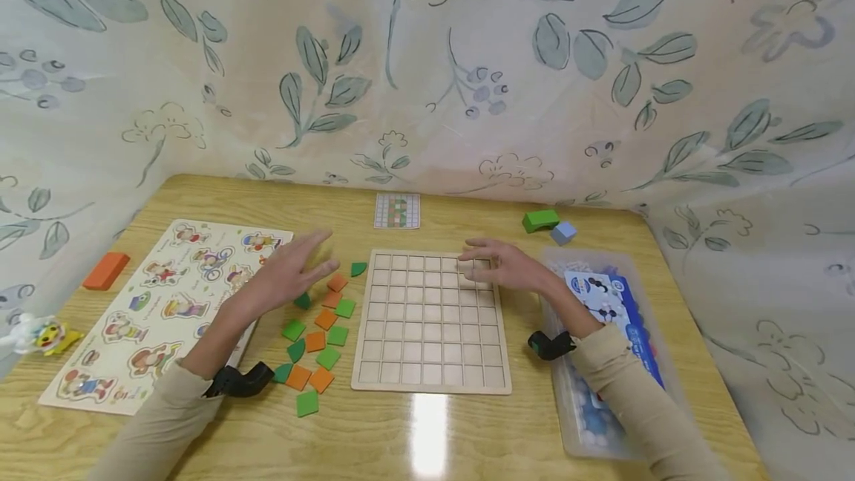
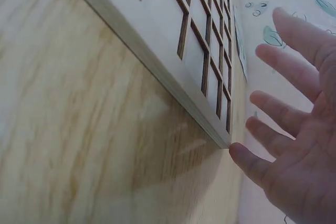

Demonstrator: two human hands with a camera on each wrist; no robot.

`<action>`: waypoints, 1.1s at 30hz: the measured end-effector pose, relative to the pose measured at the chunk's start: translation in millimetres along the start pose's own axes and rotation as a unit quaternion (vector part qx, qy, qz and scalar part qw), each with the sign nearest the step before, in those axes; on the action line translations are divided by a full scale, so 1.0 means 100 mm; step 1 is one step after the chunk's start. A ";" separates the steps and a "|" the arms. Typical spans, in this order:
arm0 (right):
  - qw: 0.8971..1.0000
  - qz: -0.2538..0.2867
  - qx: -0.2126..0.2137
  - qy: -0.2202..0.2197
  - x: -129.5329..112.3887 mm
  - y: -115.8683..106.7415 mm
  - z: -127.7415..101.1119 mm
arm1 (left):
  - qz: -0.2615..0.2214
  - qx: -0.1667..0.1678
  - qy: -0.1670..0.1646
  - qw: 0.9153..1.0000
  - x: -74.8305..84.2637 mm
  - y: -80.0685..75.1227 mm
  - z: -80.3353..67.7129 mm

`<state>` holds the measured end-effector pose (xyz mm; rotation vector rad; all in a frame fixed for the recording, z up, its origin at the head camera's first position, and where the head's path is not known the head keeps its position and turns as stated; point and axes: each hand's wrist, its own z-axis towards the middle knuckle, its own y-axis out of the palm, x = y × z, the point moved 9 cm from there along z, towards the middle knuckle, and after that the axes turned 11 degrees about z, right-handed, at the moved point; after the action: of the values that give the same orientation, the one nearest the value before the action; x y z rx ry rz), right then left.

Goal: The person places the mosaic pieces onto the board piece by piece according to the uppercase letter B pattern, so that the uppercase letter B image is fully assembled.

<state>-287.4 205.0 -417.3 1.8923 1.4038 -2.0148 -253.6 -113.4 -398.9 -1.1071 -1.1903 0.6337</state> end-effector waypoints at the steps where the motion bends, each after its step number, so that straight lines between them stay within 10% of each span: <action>1: 1.000 -0.003 -0.003 0.000 0.01 0.01 0.00 | -0.012 -0.003 0.000 1.000 0.00 0.01 0.00; 15: 0.999 -0.037 -0.026 -0.005 0.16 0.09 0.02 | -0.025 0.009 0.048 0.998 0.10 0.11 0.04; 33: 0.998 -0.058 -0.030 0.022 0.16 0.17 0.01 | 0.008 -0.064 0.098 0.993 0.09 0.18 -0.02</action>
<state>-282.8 202.8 -439.6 1.8831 1.6004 -1.9669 -246.6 -99.5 -411.9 -1.2588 -1.0642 0.4538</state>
